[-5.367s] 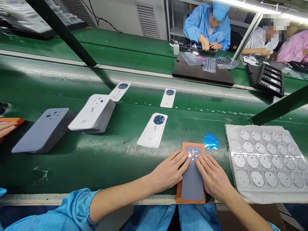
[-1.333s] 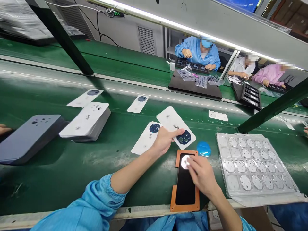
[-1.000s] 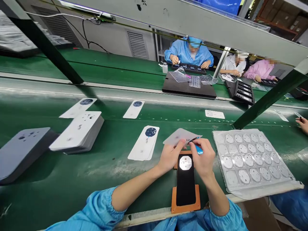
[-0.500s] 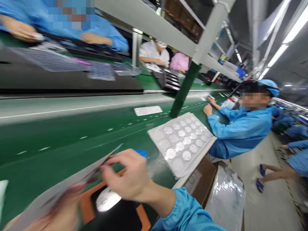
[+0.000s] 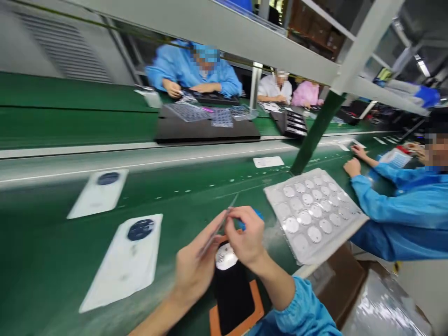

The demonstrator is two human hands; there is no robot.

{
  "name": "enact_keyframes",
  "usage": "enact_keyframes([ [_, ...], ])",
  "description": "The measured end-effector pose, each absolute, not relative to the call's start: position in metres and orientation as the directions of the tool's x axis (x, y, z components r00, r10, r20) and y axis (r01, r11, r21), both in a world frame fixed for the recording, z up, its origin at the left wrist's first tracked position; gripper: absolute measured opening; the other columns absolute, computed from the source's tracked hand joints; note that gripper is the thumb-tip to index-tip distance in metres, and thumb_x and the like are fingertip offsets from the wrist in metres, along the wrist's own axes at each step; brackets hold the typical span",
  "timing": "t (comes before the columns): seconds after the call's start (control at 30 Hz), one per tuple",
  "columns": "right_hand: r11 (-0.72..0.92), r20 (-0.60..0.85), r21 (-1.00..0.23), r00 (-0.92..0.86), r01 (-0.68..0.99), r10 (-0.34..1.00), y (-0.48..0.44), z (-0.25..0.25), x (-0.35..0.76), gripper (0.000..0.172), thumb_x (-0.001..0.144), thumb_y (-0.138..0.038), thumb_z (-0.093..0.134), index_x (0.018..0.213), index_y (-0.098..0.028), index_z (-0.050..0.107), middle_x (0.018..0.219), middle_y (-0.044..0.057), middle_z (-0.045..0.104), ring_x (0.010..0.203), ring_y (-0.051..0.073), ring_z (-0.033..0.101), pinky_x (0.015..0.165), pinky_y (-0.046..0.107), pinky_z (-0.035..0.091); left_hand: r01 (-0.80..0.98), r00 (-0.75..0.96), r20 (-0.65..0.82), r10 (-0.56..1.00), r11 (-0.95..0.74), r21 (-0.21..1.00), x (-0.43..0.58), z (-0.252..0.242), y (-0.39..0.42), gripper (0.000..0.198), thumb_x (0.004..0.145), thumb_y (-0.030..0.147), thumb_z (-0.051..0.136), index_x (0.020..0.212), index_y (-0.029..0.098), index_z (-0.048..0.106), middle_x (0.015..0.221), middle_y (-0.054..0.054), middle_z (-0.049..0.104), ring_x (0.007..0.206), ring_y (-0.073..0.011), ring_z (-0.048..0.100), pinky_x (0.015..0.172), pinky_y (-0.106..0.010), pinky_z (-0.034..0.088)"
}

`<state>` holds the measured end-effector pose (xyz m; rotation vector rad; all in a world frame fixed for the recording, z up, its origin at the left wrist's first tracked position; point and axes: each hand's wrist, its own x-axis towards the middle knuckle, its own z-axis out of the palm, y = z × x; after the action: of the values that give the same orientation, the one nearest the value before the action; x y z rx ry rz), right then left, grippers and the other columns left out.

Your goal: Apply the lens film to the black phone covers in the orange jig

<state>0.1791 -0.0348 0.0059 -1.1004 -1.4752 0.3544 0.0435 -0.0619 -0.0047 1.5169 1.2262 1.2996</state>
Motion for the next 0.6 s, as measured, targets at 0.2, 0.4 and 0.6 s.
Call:
enact_keyframes([
  [0.2,0.475,0.601,-0.736,0.142,0.482,0.787,-0.033,-0.003,0.172,0.012,0.087,-0.018,0.051,0.078,-0.021,0.059,0.082,0.004,0.065,0.079,0.017,0.061,0.073,0.028,0.049,0.052,0.01,0.137,0.991,-0.137,0.989,0.054,-0.011,-0.06,0.046,0.085,0.05,0.065,0.123,0.024,0.07,0.12,-0.007,0.072,0.112,-0.0311,0.067,0.094,-0.038,0.057],
  [0.4,-0.026,0.205,-0.693,0.232,0.72,0.951,-0.011,-0.006,0.211,0.012,0.08,-0.019,0.05,0.071,-0.02,0.057,0.077,0.003,0.065,0.074,0.016,0.061,0.072,0.027,0.045,-0.371,-0.136,-0.192,0.972,0.13,0.92,0.042,0.0,-0.042,0.038,0.093,0.044,0.058,0.106,0.011,0.071,0.115,-0.014,0.073,0.11,-0.03,0.069,0.103,-0.046,0.052],
  [0.6,-0.257,-0.093,-0.491,0.243,0.832,0.966,-0.006,-0.009,0.267,0.014,0.072,-0.014,0.058,0.059,-0.019,0.056,0.067,0.009,0.064,0.071,0.026,0.065,0.061,0.031,0.04,-0.418,-0.171,-0.183,0.968,0.097,0.903,-0.005,0.03,-0.042,0.031,0.095,0.029,0.058,0.124,0.018,0.061,0.127,-0.01,0.068,0.111,-0.0247,0.068,0.101,-0.048,0.054],
])
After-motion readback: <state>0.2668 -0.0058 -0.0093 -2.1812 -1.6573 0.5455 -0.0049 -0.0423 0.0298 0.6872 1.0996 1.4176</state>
